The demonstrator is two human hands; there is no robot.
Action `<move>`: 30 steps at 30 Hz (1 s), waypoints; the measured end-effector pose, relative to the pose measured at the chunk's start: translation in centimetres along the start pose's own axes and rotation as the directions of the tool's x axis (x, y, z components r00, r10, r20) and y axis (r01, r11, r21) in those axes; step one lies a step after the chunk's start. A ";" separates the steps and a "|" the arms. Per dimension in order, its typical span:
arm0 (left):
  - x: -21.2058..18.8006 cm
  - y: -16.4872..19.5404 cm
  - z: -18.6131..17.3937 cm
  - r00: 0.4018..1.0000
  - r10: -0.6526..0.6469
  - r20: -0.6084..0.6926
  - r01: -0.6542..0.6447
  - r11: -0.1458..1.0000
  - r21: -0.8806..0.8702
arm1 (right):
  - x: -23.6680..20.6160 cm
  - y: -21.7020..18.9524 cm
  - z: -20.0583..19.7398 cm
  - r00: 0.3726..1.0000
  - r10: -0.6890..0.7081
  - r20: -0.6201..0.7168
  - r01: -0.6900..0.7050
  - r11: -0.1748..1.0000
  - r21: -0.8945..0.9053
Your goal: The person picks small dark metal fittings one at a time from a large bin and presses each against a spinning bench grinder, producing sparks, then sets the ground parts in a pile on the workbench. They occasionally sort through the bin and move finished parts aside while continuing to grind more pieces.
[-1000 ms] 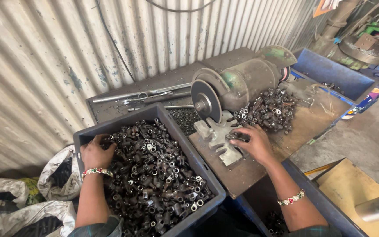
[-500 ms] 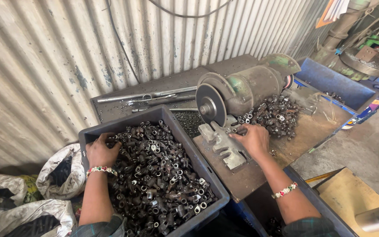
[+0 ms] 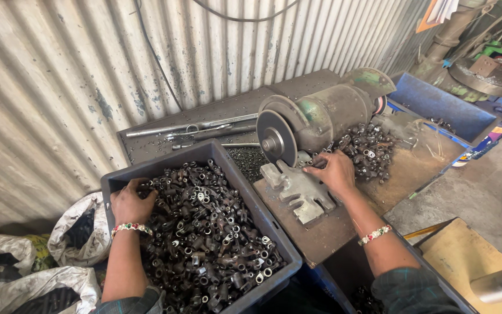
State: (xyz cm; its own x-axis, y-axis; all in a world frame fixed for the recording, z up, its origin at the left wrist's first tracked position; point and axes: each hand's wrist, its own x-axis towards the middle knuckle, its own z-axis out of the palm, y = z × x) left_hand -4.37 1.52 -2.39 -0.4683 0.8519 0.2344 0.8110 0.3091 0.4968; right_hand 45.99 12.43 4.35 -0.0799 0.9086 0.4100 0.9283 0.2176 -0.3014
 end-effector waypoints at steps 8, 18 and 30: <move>0.1 -0.4 0.0 0.999 0.025 -0.022 -0.025 1.000 -0.015 | -0.4 -0.1 0.2 0.997 -0.075 -0.008 0.076 0.988 0.136; -0.2 -0.9 0.1 0.999 0.024 -0.032 -0.025 0.999 -0.041 | -0.2 -2.0 0.6 0.987 -0.148 -0.063 0.154 0.983 0.102; -0.2 0.5 -0.6 1.000 -0.009 -0.023 0.008 0.999 -0.048 | -0.1 -2.4 -0.2 0.943 -0.290 -0.161 0.298 0.954 0.025</move>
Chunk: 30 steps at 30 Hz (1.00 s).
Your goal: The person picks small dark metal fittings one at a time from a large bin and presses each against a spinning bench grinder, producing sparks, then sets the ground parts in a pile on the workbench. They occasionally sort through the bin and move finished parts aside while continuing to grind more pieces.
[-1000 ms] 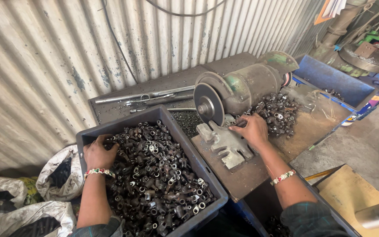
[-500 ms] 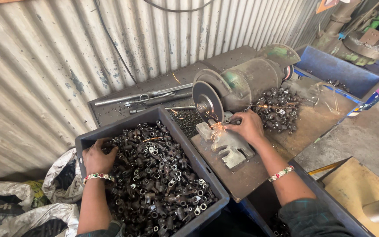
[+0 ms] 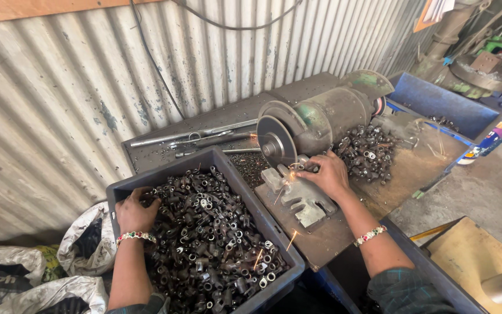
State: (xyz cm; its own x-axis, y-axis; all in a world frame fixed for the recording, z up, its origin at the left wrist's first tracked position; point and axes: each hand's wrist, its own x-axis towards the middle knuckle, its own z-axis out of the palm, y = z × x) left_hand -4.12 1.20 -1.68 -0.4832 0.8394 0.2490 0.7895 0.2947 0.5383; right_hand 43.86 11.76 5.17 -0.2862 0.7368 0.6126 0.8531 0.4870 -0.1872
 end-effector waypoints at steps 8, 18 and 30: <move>0.1 0.1 -0.2 1.000 -0.004 0.007 0.004 1.000 0.029 | -5.7 -1.2 -4.1 0.678 -0.593 -0.435 0.501 0.805 -0.317; -0.1 -0.5 -0.3 1.000 0.008 0.004 -0.008 0.998 0.057 | -8.6 -2.7 -7.7 0.783 -0.468 -0.409 0.399 0.883 -0.248; -0.1 -0.4 -0.4 1.000 0.009 0.012 -0.010 0.999 0.048 | -1.2 0.7 0.3 0.980 0.156 0.127 -0.166 0.984 0.071</move>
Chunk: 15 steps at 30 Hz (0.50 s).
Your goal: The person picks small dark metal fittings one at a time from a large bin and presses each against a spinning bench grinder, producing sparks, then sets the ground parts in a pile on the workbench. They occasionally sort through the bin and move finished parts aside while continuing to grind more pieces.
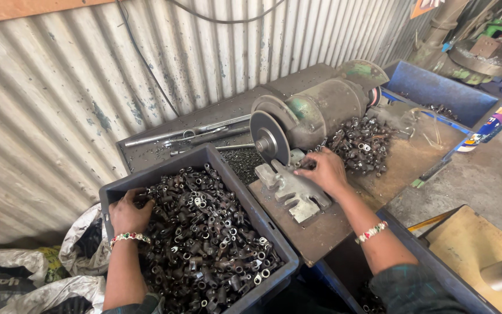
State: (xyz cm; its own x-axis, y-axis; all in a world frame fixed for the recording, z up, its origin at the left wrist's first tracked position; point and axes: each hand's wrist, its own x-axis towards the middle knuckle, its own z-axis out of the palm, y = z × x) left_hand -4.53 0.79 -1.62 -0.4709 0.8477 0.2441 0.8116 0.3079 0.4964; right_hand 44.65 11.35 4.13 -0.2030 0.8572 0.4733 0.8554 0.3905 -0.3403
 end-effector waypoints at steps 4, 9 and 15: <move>0.0 -0.1 0.1 1.000 -0.018 0.006 0.018 1.000 -0.007 | 0.9 0.2 0.8 0.961 -0.239 -0.141 0.229 0.970 -0.085; 0.1 -0.2 0.1 1.000 -0.002 -0.001 0.001 1.000 -0.020 | -0.6 -0.7 -0.3 0.891 -0.422 -0.167 0.391 0.901 -0.190; 0.2 -0.2 0.2 1.000 -0.013 0.012 0.013 1.000 -0.007 | -3.9 -2.5 -3.0 0.613 -0.695 -0.376 0.564 0.718 -0.408</move>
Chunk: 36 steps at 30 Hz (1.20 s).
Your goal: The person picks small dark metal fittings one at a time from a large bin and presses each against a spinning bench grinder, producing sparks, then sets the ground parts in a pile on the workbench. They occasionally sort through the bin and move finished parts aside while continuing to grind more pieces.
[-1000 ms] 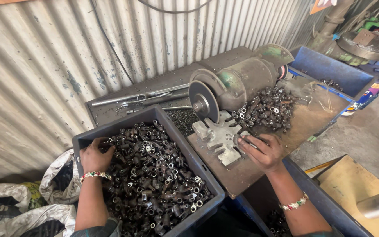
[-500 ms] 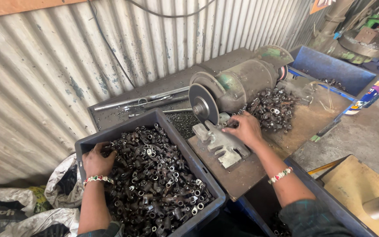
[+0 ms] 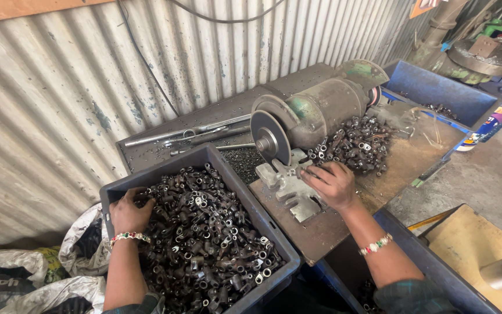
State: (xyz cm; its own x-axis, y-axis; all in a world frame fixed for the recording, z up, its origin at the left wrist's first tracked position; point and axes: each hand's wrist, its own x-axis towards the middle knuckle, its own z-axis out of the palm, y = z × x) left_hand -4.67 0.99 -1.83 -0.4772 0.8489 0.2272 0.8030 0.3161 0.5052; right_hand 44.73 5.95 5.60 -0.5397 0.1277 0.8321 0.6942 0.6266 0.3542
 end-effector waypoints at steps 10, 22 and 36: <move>-0.1 -0.8 0.2 1.000 0.027 -0.005 -0.027 0.999 0.021 | 0.7 0.6 -17.6 0.383 0.578 0.721 -0.502 0.785 -0.362; -0.4 0.0 -0.2 0.999 0.040 -0.031 -0.039 0.999 0.016 | -1.9 4.4 1.0 0.508 0.665 0.547 -0.645 0.715 -0.270; 0.2 0.3 0.3 0.999 0.042 -0.010 -0.042 0.999 0.015 | -0.9 1.5 0.3 0.537 0.703 0.467 -0.832 0.532 0.156</move>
State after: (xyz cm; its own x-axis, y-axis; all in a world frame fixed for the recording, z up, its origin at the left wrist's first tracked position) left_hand -4.40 1.44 -1.88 -0.4463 0.8574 0.2562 0.8277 0.2867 0.4823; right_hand 46.08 6.99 5.21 -0.0236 0.8678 0.4964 0.7445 0.3466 -0.5706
